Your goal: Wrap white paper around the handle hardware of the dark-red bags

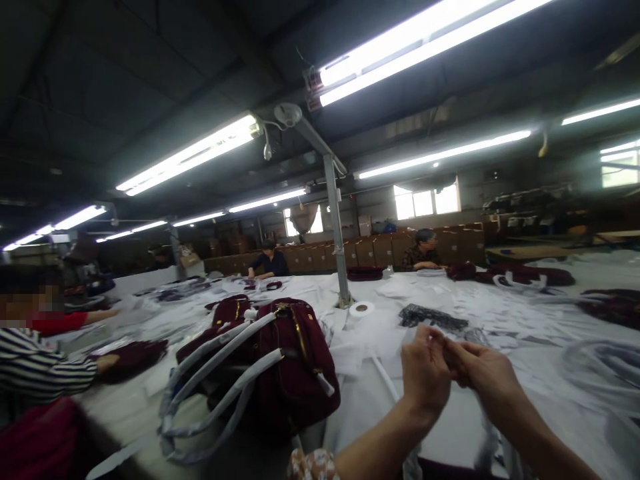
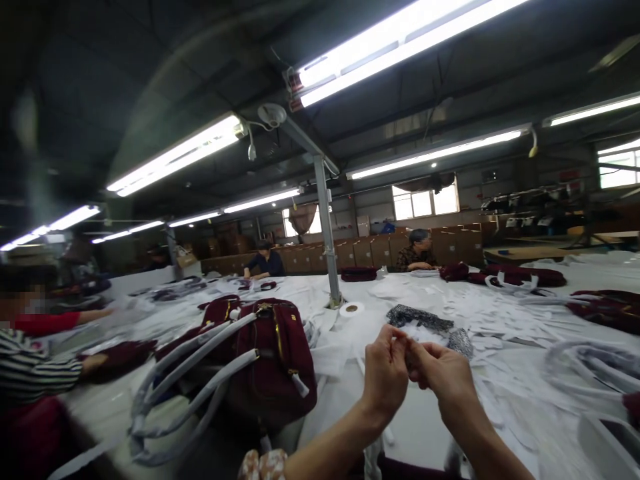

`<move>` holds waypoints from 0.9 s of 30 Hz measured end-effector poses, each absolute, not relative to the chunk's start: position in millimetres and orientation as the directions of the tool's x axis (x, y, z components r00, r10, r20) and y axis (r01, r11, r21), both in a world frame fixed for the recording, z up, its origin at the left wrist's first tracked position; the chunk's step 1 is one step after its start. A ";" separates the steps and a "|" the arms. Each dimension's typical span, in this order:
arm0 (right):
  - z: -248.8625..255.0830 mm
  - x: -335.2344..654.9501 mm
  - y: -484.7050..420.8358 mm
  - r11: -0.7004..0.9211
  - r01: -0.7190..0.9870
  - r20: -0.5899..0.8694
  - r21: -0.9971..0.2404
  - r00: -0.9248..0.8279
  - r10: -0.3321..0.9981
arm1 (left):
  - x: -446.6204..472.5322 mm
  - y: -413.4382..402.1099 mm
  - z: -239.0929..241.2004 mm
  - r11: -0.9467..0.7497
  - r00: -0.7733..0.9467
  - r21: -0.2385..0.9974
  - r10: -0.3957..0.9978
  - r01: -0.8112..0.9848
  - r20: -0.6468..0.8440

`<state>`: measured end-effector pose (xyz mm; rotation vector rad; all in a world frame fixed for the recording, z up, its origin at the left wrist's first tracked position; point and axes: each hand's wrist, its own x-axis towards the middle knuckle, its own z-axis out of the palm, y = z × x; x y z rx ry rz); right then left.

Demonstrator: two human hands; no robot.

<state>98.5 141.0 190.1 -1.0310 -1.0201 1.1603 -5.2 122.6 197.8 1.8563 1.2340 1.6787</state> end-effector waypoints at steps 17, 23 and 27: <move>198.9 97.3 144.0 0.302 -0.135 0.294 -0.944 0.075 0.953 | -26.4 159.7 232.6 -0.086 0.178 0.995 0.981 0.055 0.075; 201.1 106.2 145.5 0.545 0.464 0.660 -0.698 0.124 0.741 | -25.3 164.7 237.3 -0.023 0.170 0.997 0.985 0.080 0.009; 198.2 110.5 158.4 0.633 0.488 0.726 -0.601 0.003 0.687 | -21.1 166.6 240.0 -0.031 0.168 0.994 0.986 0.102 0.013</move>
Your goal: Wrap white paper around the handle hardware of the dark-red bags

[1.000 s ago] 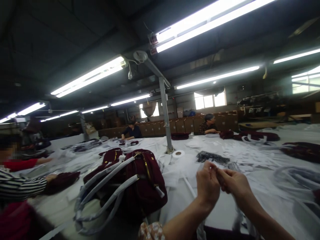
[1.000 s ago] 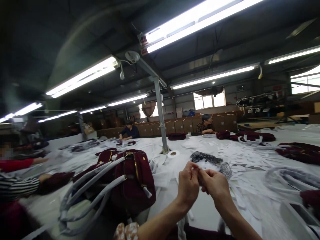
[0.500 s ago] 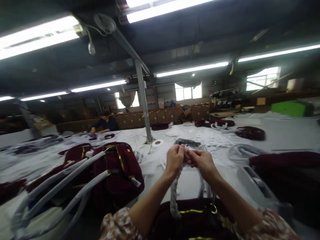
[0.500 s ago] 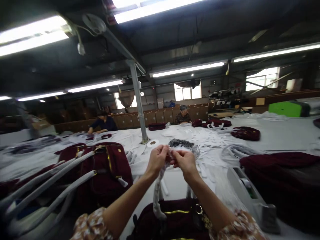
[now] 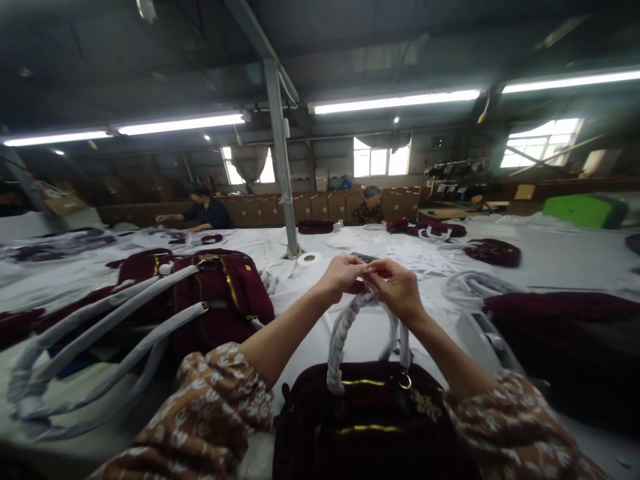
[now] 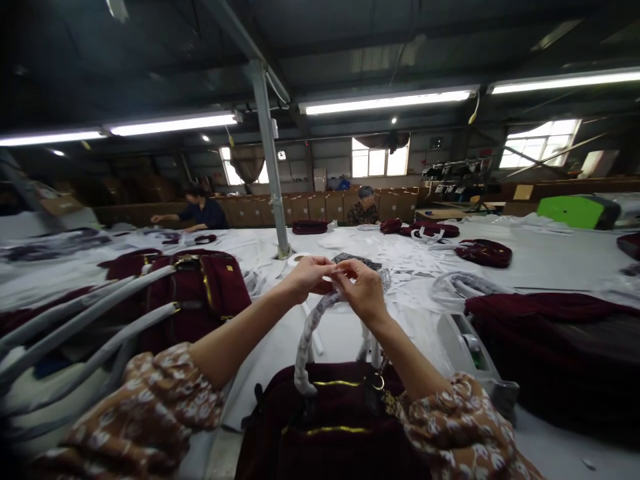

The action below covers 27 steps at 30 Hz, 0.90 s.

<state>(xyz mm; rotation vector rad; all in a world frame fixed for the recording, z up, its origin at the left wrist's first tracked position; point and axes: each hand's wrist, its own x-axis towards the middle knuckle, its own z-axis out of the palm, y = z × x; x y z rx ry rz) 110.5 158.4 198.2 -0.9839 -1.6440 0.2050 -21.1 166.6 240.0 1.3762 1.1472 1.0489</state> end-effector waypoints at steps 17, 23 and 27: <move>171.3 123.9 188.7 0.745 0.666 0.812 -0.033 -0.417 0.408 | -30.7 218.2 234.0 -0.395 0.076 0.866 0.917 0.307 0.391; 166.2 120.8 209.1 0.803 0.579 0.685 -0.142 -0.528 0.502 | -24.3 232.1 239.9 -0.340 0.067 0.901 0.940 0.270 0.334; 156.2 114.9 213.2 0.792 0.588 0.677 -0.166 -0.516 0.525 | -25.6 248.9 232.2 -0.257 -0.045 0.940 0.961 0.223 0.273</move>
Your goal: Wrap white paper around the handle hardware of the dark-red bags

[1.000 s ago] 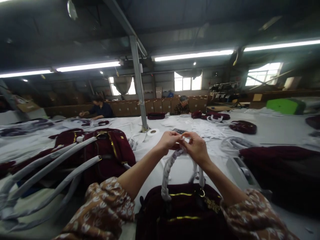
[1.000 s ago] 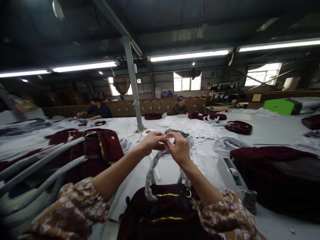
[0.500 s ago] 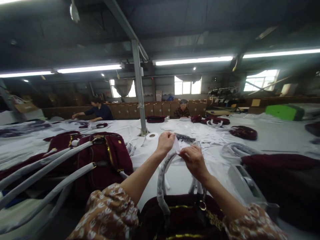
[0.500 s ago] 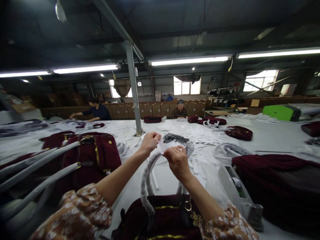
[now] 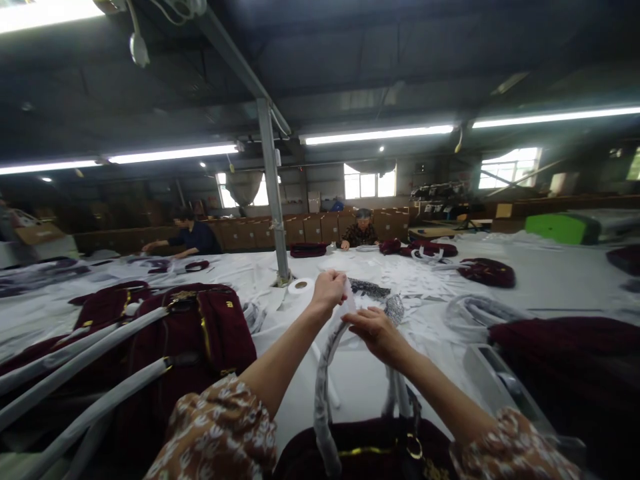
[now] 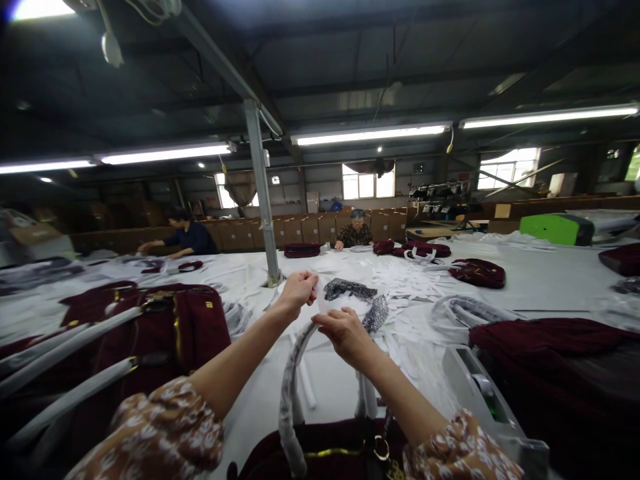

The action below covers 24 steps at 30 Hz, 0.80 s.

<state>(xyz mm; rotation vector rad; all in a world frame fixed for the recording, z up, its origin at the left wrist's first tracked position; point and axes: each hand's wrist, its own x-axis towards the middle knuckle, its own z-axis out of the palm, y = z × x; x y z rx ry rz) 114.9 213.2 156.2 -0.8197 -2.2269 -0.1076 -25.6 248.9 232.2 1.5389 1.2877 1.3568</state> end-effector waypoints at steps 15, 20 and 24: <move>116.8 134.0 269.2 0.784 0.592 0.706 -0.188 -0.473 0.527 | -32.6 190.0 154.2 -0.446 0.286 0.556 0.891 0.701 0.353; 117.1 134.6 278.6 0.712 0.678 0.674 -0.183 -0.441 0.593 | -50.2 198.8 115.1 -0.319 0.216 0.566 0.946 0.760 0.243; 120.1 126.7 282.0 0.645 0.760 0.635 -0.081 -0.460 0.621 | -56.5 223.7 93.3 -0.345 0.193 0.671 0.937 0.657 0.293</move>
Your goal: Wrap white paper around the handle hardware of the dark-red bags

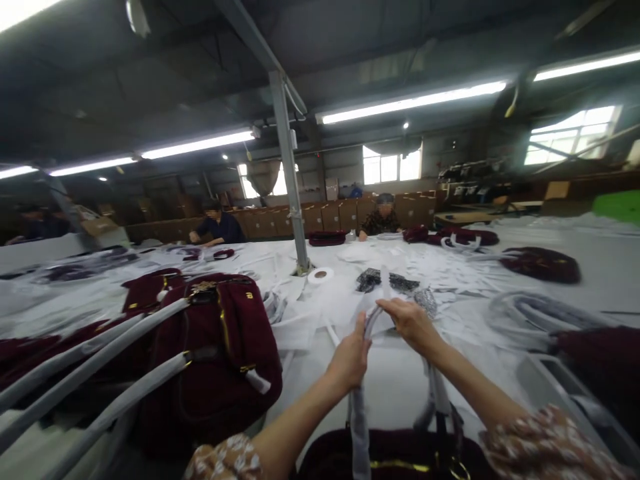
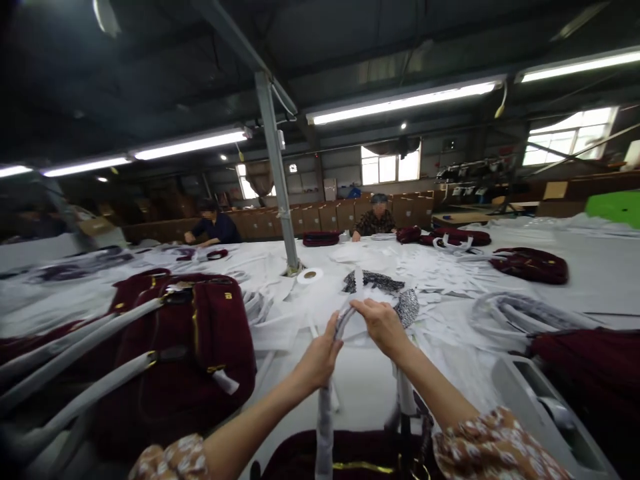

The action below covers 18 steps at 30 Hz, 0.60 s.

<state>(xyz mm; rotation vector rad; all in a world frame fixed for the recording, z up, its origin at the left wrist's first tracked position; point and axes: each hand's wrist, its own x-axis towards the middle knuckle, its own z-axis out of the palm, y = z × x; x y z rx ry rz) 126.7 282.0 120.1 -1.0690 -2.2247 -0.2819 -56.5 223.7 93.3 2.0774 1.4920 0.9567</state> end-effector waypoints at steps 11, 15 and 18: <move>42.1 104.0 292.0 0.075 0.996 0.420 -0.049 -0.048 0.906 | -49.1 294.8 28.8 -0.053 -0.119 0.501 0.945 0.864 0.306; 5.1 114.5 293.6 0.005 1.000 0.335 -0.009 -0.002 0.942 | -45.9 316.2 -5.9 0.012 -0.130 0.409 0.957 0.912 0.260; -32.2 119.1 300.4 0.052 0.999 0.279 0.001 -0.050 0.959 | -41.7 321.5 -23.2 0.008 -0.107 0.382 0.965 0.924 0.240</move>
